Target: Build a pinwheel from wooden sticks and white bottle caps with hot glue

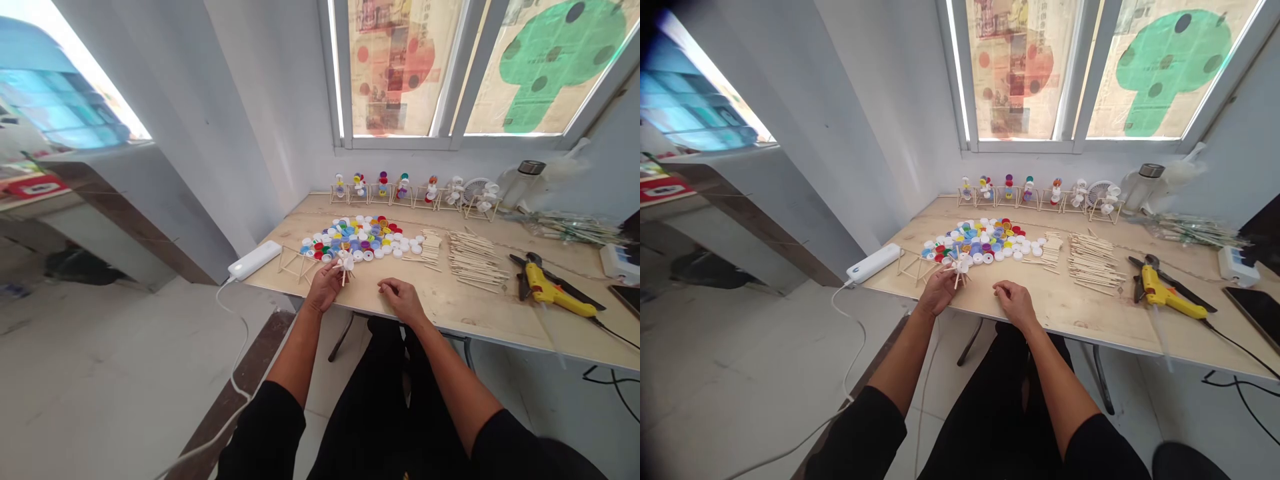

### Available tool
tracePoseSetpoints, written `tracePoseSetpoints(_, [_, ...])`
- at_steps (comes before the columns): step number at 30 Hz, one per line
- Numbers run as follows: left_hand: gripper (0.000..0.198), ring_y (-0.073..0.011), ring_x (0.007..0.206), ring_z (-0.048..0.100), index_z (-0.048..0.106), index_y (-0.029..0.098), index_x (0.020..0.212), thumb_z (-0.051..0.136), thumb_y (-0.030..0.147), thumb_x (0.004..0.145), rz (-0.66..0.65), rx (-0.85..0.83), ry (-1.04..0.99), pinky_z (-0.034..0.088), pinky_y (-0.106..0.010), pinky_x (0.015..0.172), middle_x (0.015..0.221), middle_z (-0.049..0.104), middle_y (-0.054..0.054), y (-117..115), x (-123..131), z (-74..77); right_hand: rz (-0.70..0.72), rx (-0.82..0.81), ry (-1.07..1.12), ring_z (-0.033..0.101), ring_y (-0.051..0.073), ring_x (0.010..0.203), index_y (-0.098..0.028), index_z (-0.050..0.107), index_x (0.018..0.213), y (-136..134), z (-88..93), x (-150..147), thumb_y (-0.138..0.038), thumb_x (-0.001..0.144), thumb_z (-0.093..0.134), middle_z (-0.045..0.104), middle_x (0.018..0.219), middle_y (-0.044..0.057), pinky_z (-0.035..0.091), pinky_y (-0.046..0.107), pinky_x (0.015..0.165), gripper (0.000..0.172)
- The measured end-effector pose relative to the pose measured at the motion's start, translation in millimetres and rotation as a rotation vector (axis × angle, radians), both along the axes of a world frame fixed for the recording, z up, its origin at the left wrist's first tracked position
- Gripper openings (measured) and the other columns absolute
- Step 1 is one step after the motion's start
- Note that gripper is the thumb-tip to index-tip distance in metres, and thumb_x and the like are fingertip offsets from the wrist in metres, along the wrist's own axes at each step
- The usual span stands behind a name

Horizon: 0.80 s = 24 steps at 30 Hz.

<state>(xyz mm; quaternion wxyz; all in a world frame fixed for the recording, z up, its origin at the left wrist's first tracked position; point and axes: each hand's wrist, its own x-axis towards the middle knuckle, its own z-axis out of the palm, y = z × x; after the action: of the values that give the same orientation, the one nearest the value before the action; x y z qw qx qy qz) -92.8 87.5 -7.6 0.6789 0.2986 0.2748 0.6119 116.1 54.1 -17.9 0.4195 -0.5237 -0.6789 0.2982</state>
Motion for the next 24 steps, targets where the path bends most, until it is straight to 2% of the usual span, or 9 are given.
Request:
tracePoseSetpoints(7, [0.03,-0.012,0.066,0.063,0.065,0.013,0.082,0.081,0.022,0.058,0.015,0.018,0.018,0.048,-0.023,0.06,0.078,0.069,-0.003,-1.1,2.6,1.1,-0.012,0.006,0.003,0.064,0.018,0.066,-0.019,0.07,0.086,1.2,-0.8,-0.2,-0.037,0.081,0.048,0.072,0.074,0.005,0.048,0.029,0.064,0.029])
tracePoseSetpoints(15, [0.032,-0.0098,0.062,0.061,0.066,0.012,0.087,0.08,0.021,0.06,0.039,0.012,0.06,0.047,-0.022,0.06,0.075,0.068,-0.002,-5.1,8.0,3.3,-0.019,-0.01,0.053,0.064,0.018,0.069,-0.02,0.071,0.087,-1.6,-0.5,-1.8,-0.037,0.079,0.052,0.072,0.077,0.005,0.049,0.03,0.066,0.026])
tracePoseSetpoints(19, [0.031,-0.0108,0.061,0.06,0.066,0.012,0.089,0.078,0.02,0.061,-0.072,-0.015,0.111,0.045,-0.022,0.059,0.074,0.068,-0.003,-8.3,23.3,6.7,-0.031,-0.02,0.134,0.065,0.019,0.074,-0.02,0.07,0.09,-1.3,-1.8,-1.1,-0.037,0.078,0.055,0.072,0.082,0.005,0.05,0.032,0.07,0.025])
tracePoseSetpoints(24, [0.026,-0.0122,0.062,0.059,0.066,0.011,0.087,0.076,0.022,0.065,-0.242,-0.028,0.06,0.044,-0.023,0.06,0.073,0.067,-0.005,-10.0,46.7,12.9,-0.071,-0.028,0.312,0.065,0.02,0.087,-0.018,0.064,0.103,0.6,-1.5,2.2,-0.041,0.08,0.055,0.071,0.096,0.01,0.051,0.034,0.078,0.033])
